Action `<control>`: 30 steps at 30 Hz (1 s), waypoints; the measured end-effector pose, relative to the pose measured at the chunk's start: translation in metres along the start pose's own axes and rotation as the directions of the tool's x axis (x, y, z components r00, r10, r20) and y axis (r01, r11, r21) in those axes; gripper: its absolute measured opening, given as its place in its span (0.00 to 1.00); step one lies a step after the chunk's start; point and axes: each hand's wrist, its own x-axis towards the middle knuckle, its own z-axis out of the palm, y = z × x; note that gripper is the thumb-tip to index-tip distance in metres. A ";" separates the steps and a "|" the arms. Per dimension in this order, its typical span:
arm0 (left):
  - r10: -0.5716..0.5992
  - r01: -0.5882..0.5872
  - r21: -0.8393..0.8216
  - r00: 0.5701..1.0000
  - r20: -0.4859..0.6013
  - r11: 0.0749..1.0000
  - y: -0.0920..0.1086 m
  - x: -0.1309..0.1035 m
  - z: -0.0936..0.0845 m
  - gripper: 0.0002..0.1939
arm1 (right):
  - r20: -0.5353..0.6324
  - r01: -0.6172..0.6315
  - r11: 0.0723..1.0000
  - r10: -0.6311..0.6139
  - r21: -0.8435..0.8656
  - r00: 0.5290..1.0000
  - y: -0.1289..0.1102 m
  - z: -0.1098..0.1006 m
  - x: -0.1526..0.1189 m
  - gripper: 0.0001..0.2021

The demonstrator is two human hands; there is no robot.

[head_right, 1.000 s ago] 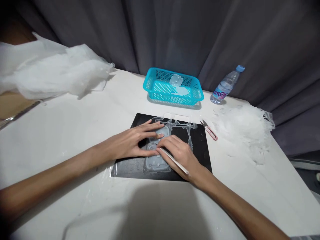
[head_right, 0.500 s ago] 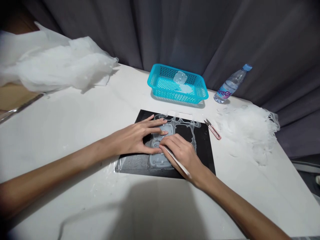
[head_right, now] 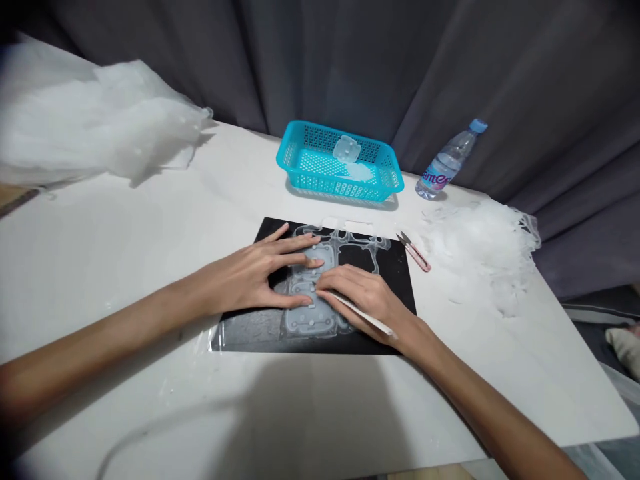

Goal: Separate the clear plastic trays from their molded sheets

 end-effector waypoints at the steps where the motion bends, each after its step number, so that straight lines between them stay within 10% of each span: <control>1: 0.003 -0.003 0.007 1.000 0.004 1.000 0.000 0.000 0.000 0.34 | -0.006 -0.003 1.000 0.004 0.017 1.000 0.001 0.001 0.000 0.07; 30: 0.001 -0.006 0.068 0.997 0.082 0.998 -0.005 0.003 -0.001 0.38 | -0.013 0.008 0.993 -0.007 0.116 1.000 0.013 -0.002 0.006 0.05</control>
